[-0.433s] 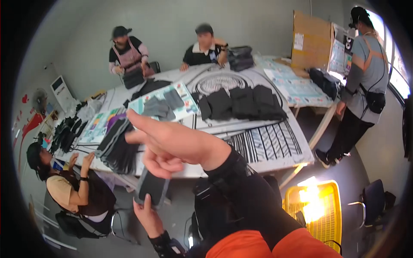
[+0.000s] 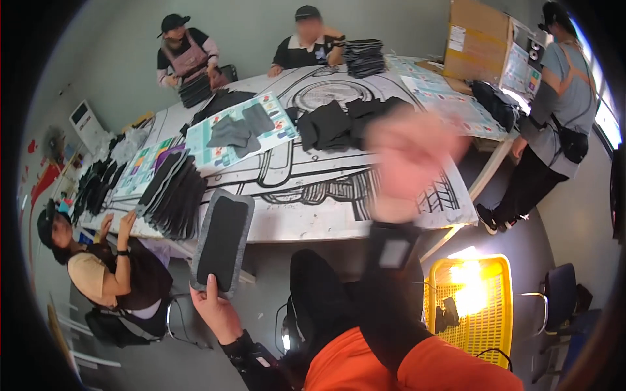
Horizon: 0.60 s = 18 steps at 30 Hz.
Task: The recorder is at a table with other workers inspecting and sorting black fabric shoe components.
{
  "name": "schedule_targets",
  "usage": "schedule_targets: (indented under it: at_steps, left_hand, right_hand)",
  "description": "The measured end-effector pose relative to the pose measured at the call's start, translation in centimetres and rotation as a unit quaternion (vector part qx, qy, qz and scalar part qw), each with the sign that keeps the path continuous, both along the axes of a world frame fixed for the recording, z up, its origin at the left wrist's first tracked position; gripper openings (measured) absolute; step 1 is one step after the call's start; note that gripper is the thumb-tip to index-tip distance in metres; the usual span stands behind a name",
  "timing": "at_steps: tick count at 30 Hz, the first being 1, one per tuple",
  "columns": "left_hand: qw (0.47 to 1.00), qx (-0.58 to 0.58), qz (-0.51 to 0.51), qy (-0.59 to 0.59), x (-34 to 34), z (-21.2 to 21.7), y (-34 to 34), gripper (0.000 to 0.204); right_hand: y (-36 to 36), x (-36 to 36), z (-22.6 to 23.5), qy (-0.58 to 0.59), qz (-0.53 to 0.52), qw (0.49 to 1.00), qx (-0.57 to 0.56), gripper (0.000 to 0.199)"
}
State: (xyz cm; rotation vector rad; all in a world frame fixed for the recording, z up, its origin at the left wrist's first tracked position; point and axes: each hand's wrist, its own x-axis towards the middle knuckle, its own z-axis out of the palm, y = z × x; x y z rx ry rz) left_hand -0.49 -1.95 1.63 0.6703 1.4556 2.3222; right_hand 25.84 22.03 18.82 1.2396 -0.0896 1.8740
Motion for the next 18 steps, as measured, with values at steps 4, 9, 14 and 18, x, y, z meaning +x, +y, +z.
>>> schedule_targets:
  at_steps: [4, 9, 14, 18]
  left_hand:
    - [0.999, 0.032, -0.024, -0.015, -0.6, -1.5, 2.1, 0.029]
    - [0.999, 0.028, -0.04, 0.016, 0.3, 0.4, 3.8, 0.028]
    - [0.999, 0.015, -0.041, 0.029, 0.9, -0.2, 4.7, 0.028]
    - [0.998, 0.032, -0.054, -0.001, 0.8, -0.8, 4.1, 0.026]
  right_hand:
    - [-0.5, 5.9, -7.0, -0.318, -0.293, 0.901, -0.024, 0.049]
    - [-3.7, 0.2, -7.6, -0.706, -0.182, 0.611, 0.308, 0.071]
    - [-4.6, -2.1, -5.3, -0.677, -0.227, 0.527, 0.461, 0.074]
    - [-3.4, 0.5, -10.9, -0.721, -0.202, 0.457, 0.481, 0.046]
